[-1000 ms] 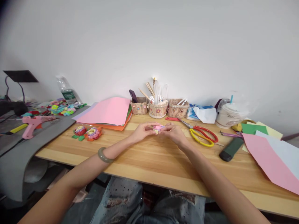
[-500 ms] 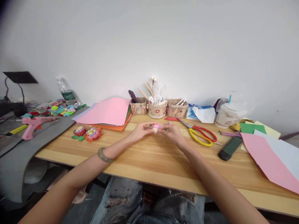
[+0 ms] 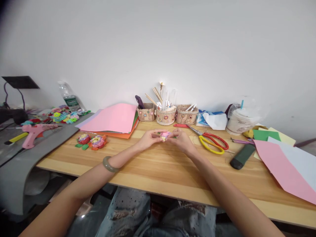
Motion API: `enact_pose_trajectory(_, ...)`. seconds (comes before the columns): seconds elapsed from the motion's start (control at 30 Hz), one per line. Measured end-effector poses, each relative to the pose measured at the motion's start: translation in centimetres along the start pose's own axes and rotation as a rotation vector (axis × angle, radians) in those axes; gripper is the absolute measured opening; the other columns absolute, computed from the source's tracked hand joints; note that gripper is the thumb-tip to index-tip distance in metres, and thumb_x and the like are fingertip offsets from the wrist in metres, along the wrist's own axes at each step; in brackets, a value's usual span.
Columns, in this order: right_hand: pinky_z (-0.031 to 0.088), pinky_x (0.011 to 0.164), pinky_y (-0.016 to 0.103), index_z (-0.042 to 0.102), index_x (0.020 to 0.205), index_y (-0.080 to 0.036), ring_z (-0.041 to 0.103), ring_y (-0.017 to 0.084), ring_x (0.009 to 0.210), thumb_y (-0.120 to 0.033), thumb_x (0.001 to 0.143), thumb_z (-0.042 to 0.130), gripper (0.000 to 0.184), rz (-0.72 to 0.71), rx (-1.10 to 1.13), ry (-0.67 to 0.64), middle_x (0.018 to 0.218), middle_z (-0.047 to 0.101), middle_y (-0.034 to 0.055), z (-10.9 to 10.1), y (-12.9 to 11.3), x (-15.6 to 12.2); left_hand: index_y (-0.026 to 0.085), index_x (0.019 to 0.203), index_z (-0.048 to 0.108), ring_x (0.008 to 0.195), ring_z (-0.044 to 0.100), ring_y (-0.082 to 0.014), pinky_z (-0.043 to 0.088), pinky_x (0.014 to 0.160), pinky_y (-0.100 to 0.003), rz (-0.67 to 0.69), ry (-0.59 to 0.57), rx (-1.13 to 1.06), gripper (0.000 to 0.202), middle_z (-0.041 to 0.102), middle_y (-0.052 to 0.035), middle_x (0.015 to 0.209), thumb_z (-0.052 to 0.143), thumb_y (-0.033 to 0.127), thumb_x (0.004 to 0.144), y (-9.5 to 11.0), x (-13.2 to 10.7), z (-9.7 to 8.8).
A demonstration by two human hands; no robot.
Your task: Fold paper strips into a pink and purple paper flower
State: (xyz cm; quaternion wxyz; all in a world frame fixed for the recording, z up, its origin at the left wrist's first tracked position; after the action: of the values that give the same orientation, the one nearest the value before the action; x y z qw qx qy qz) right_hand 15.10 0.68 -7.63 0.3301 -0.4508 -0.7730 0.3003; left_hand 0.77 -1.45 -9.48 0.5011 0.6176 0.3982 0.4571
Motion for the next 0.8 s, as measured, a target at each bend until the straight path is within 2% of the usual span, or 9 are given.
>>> enact_pose_trajectory(0.2, 0.038, 0.063, 0.027, 0.071, 0.066, -0.02, 0.054, 0.017, 0.07, -0.03, 0.066, 0.06, 0.015, -0.011, -0.016, 0.03, 0.07, 0.062, 0.0018, 0.11, -0.04, 0.01, 0.012, 0.113, 0.056, 0.077, 0.065, -0.0177, 0.048, 0.077, -0.031, -0.008, 0.01, 0.003, 0.043, 0.071, -0.0085, 0.079, 0.06, 0.011, 0.07, -0.14, 0.04, -0.17)
enact_pose_trajectory(0.43, 0.039, 0.06, 0.028, 0.072, 0.072, -0.018, 0.053, 0.017, 0.066, -0.035, 0.07, 0.059, 0.021, -0.026, -0.063, 0.143, 0.071, 0.06, 0.0035, 0.31, 0.19, -0.19, 0.012, 0.111, 0.058, 0.078, 0.064, -0.0167, 0.048, 0.078, -0.033, 0.029, 0.091, 0.021, 0.042, 0.066, -0.0128, 0.102, 0.06, 0.009, 0.069, 0.02, 0.14, -0.31)
enact_pose_trajectory(0.57, 0.037, 0.057, 0.029, 0.072, 0.076, -0.018, 0.05, 0.016, 0.061, -0.038, 0.071, 0.058, 0.025, -0.035, -0.108, 0.214, 0.072, 0.055, 0.0039, 0.47, 0.32, -0.41, 0.015, 0.108, 0.061, 0.093, 0.061, -0.0182, 0.046, 0.087, -0.033, 0.076, 0.126, 0.02, 0.039, 0.062, -0.0115, 0.114, 0.061, 0.011, 0.069, -0.02, 0.17, -0.47)
enact_pose_trajectory(0.67, 0.038, 0.059, 0.029, 0.072, 0.074, -0.018, 0.051, 0.016, 0.064, -0.035, 0.071, 0.058, 0.022, -0.068, -0.115, 0.224, 0.074, 0.053, 0.0035, 0.59, -0.07, -0.48, 0.015, 0.105, 0.062, 0.101, 0.057, -0.0192, 0.043, 0.091, -0.033, 0.098, 0.136, 0.016, 0.038, 0.06, -0.0108, 0.116, 0.064, 0.015, 0.068, -0.05, 0.23, -0.58)
enact_pose_trajectory(0.8, 0.041, 0.059, 0.027, 0.07, 0.07, -0.018, 0.054, 0.016, 0.066, -0.032, 0.074, 0.054, 0.023, -0.104, -0.098, 0.2, 0.072, 0.055, 0.0032, 0.59, -0.64, -0.43, 0.015, 0.103, 0.062, 0.095, 0.06, -0.0185, 0.045, 0.087, -0.033, 0.085, 0.128, 0.006, 0.037, 0.062, -0.011, 0.113, 0.065, 0.015, 0.067, -0.05, 0.25, -0.53)
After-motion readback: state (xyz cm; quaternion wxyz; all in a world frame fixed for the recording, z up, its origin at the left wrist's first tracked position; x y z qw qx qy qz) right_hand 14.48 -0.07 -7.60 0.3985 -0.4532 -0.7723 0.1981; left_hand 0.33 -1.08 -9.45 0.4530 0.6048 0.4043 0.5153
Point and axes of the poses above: each hand's wrist, its own x-axis towards the middle knuckle, its own z-axis out of the palm, y = z × x, the point moved 5 cm from there along x, towards the middle knuckle
